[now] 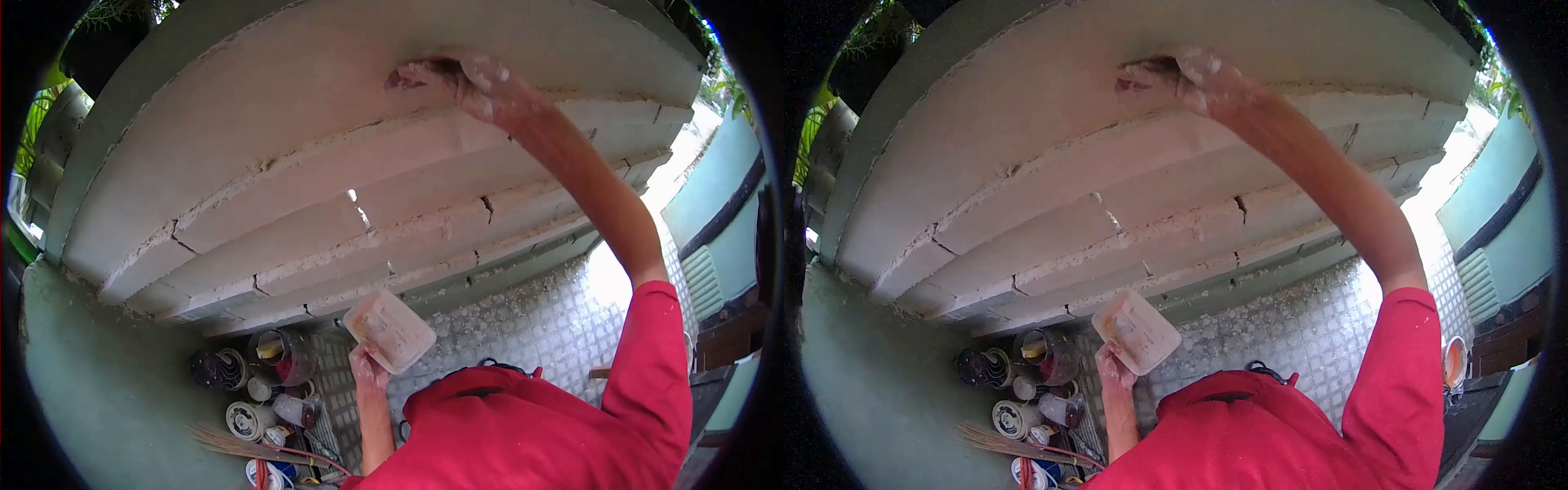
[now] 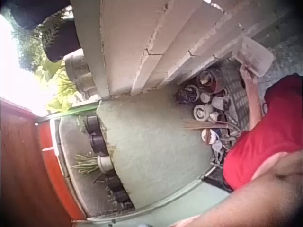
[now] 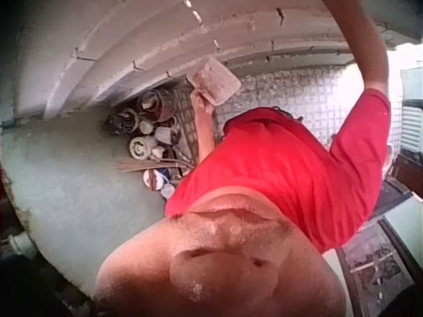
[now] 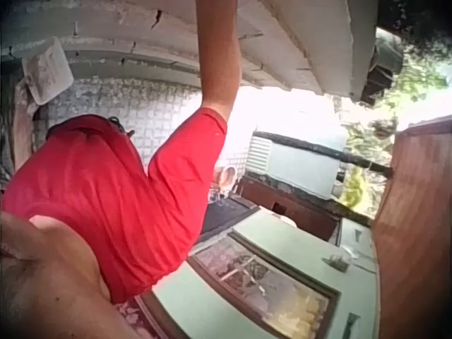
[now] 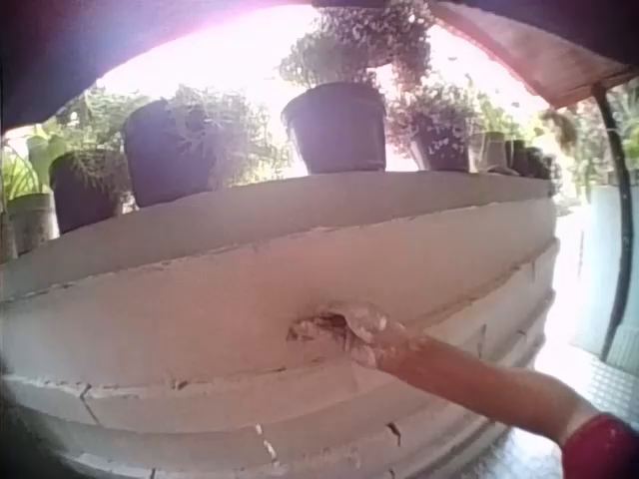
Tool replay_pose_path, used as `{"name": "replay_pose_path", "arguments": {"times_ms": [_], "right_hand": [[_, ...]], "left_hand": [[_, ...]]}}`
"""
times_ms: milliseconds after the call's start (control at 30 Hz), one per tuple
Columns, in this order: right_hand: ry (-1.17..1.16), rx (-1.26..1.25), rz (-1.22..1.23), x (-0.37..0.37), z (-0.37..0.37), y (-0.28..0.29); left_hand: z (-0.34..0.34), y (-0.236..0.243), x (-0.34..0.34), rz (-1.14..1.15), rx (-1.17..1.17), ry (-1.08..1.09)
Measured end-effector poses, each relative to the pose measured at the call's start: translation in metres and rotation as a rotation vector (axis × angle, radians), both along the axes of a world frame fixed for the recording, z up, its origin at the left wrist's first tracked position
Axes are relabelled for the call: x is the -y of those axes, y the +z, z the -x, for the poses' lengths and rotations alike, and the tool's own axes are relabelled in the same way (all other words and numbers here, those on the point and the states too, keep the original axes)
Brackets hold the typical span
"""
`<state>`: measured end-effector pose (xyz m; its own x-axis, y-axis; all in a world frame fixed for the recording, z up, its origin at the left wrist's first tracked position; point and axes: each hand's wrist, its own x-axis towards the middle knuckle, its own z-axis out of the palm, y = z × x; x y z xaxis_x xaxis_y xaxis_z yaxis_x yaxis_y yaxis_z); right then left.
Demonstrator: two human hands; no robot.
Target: Patching and filling gaps in a concrete block wall with plaster.
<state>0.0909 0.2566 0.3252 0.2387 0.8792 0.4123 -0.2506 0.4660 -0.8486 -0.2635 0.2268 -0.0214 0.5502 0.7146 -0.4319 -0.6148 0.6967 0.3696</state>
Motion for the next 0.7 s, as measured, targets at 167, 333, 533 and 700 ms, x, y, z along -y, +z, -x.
{"name": "replay_pose_path", "arguments": {"times_ms": [167, 333, 533, 700], "right_hand": [[0.043, -0.159, 0.084, -0.007, 0.000, 0.018], [0.005, 0.038, 0.001, -0.007, -0.004, 0.046], [-0.247, 0.313, 0.135, 0.046, -0.020, 0.023], [-0.668, 0.499, 0.230, 0.071, -0.052, -0.030]], "left_hand": [[-0.004, 0.004, 0.003, -0.063, 0.053, -0.013], [-0.004, 0.004, 0.014, -0.002, 0.020, -0.016], [0.001, 0.000, 0.028, -0.005, 0.019, 0.007], [0.010, -0.006, 0.035, -0.047, 0.009, 0.014]]}}
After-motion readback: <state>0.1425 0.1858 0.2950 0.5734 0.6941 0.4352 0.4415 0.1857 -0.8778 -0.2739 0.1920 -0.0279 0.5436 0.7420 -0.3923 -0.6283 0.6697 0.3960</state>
